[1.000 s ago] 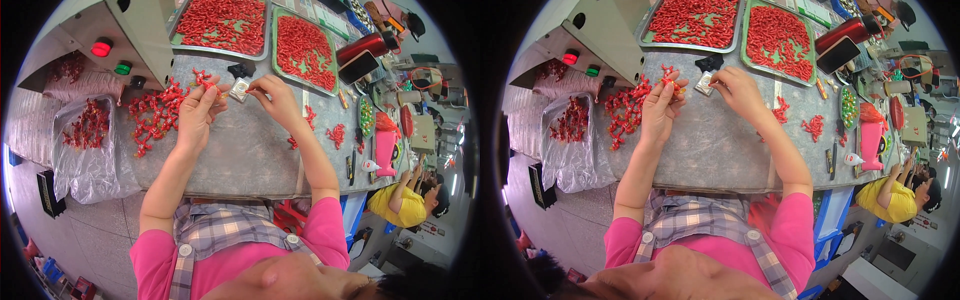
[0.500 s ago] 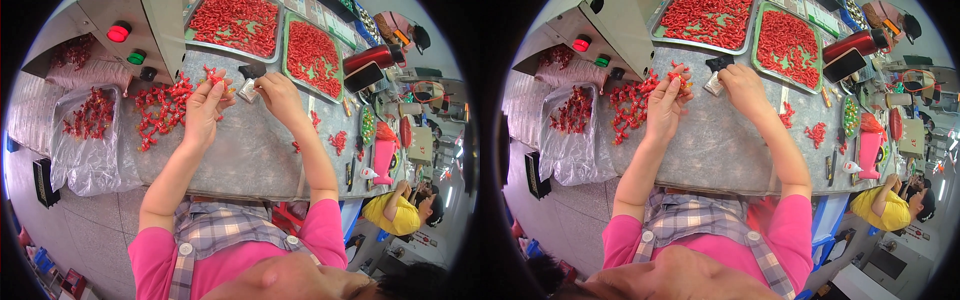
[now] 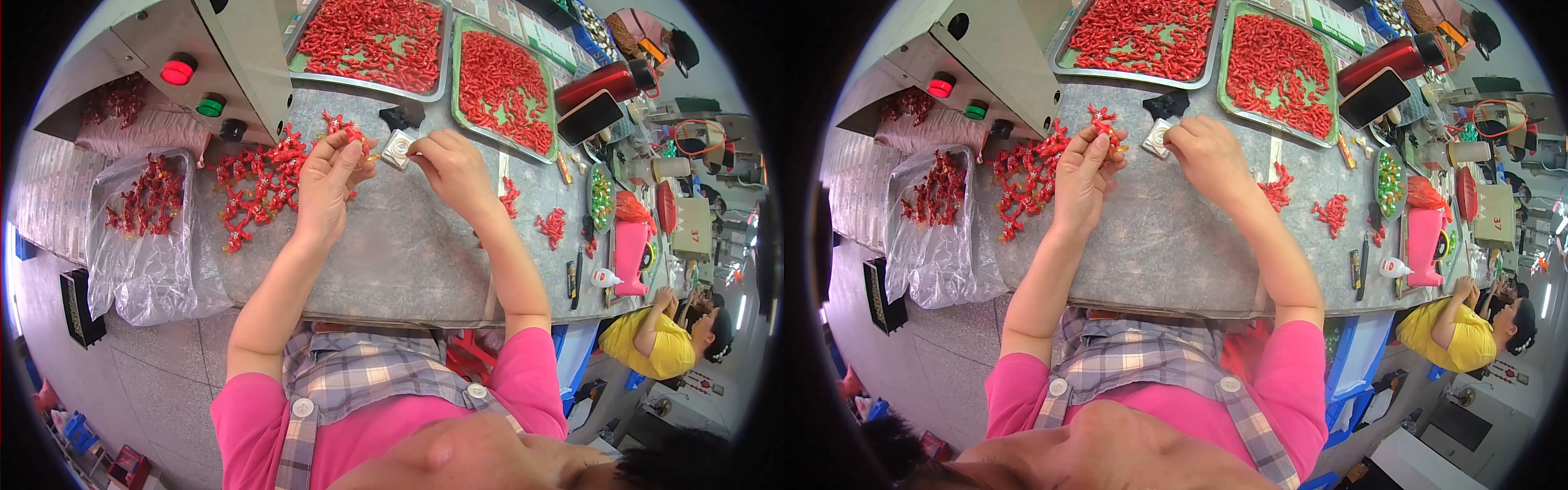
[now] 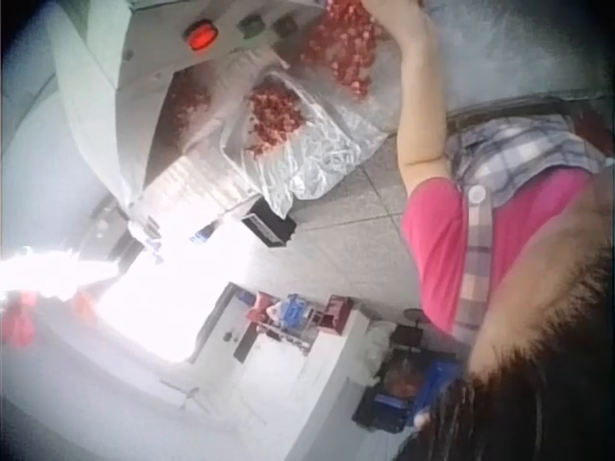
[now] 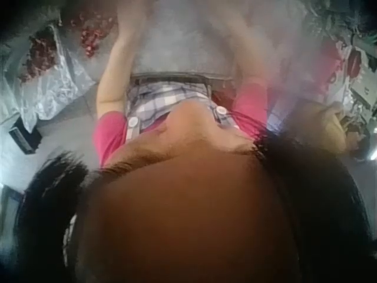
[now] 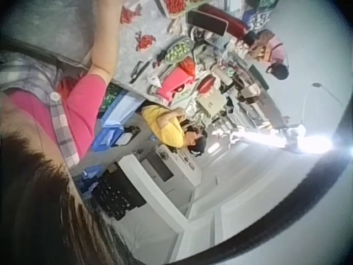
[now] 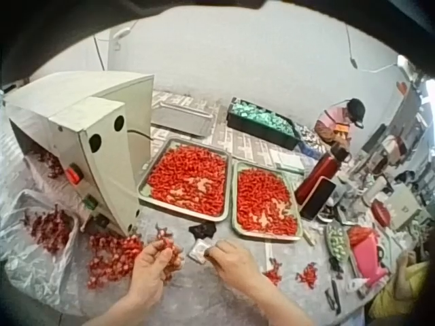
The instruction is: The person assembles small red plastic parts by hand at a factory workbench, grouping them together in trays.
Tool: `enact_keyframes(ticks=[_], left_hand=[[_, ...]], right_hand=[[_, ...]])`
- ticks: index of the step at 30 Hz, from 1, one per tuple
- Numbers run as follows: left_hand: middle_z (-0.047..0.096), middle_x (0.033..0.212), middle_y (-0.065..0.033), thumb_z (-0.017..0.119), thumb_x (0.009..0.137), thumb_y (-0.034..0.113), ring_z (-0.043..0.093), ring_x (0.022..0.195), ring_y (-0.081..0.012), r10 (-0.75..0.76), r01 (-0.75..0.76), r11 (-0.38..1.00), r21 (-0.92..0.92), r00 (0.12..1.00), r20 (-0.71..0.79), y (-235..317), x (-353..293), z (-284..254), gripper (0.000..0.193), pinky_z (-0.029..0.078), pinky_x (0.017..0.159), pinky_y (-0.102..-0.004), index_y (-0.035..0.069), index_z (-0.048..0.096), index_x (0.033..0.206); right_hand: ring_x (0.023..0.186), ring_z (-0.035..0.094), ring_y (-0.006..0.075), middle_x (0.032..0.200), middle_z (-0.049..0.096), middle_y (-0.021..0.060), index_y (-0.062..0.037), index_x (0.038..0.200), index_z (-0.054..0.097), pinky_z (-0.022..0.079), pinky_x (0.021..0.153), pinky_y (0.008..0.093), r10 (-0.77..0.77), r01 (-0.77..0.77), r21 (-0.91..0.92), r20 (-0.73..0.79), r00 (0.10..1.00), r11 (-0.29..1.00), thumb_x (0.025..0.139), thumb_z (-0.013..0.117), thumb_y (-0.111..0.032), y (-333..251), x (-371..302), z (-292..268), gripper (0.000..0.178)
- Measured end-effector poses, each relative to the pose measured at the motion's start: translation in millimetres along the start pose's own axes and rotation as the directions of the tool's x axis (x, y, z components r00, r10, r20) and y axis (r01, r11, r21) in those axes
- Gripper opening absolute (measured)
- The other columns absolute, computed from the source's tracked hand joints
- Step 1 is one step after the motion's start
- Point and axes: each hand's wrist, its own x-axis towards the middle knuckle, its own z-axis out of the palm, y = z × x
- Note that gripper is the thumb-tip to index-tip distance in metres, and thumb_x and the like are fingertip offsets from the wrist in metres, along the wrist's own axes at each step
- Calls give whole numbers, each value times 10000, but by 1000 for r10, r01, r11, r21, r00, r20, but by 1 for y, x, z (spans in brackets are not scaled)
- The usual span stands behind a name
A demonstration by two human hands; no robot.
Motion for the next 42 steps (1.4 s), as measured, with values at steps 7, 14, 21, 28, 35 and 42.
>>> enact_keyframes(ticks=[7, 14, 21, 28, 35, 42], left_hand=[[632, 973, -107, 598, 839, 189, 598, 796, -122, -301, 287, 953, 92, 922, 242, -3, -9, 6, 236, 492, 720, -265, 54, 559, 1029], [639, 952, -106, 629, 810, 156, 617, 867, -163, -440, 404, 898, 174, 818, 370, -12, -16, 12, 210, 495, 709, -268, 53, 580, 986], [645, 936, -101, 633, 801, 130, 622, 877, -179, -454, 402, 890, 214, 822, 345, -13, -16, 12, 188, 498, 678, -272, 61, 596, 972], [639, 928, -78, 633, 806, 118, 616, 885, -154, -464, 397, 884, 246, 810, 360, -11, -16, 12, 258, 488, 704, -239, -10, 580, 1023], [652, 884, -55, 658, 770, 84, 600, 808, -102, -385, 250, 892, 377, 858, 340, -11, -16, 10, 219, 481, 691, -229, 10, 630, 974], [653, 863, -66, 658, 748, 15, 603, 813, -116, -332, 151, 871, 467, 882, 335, -3, -18, 14, 188, 484, 738, -247, -2, 653, 935]], right_hand=[[683, 553, 168, 730, 576, 51, -48, 823, 618, 429, 625, 267, 344, -275, 438, -84, 935, 856, 732, 647, -40, -23, -35, -29, 96], [694, 532, 128, 764, 586, 49, -21, 839, 616, 420, 652, 244, 457, -271, 752, -46, 888, 602, 760, 635, -62, -28, -66, -14, 91], [794, 531, 128, 838, 581, 50, 3, 862, 603, 409, 733, 243, 434, -319, 722, 28, 900, 614, 782, 616, -21, -26, -71, -14, 84], [679, 552, 152, 756, 596, 57, -25, 820, 626, 433, 618, 264, 377, -228, 654, -96, 921, 722, 737, 650, -36, -30, -65, -16, 87], [657, 545, 189, 730, 579, 41, -59, 810, 632, 430, 567, 287, 69, -7, 289, -207, 976, 957, 656, 681, -55, -21, -61, -23, 162], [655, 541, 177, 762, 563, 26, -83, 809, 626, 439, 560, 289, -290, 268, -130, -199, 936, 955, 611, 606, -80, -18, -61, -32, 199]])
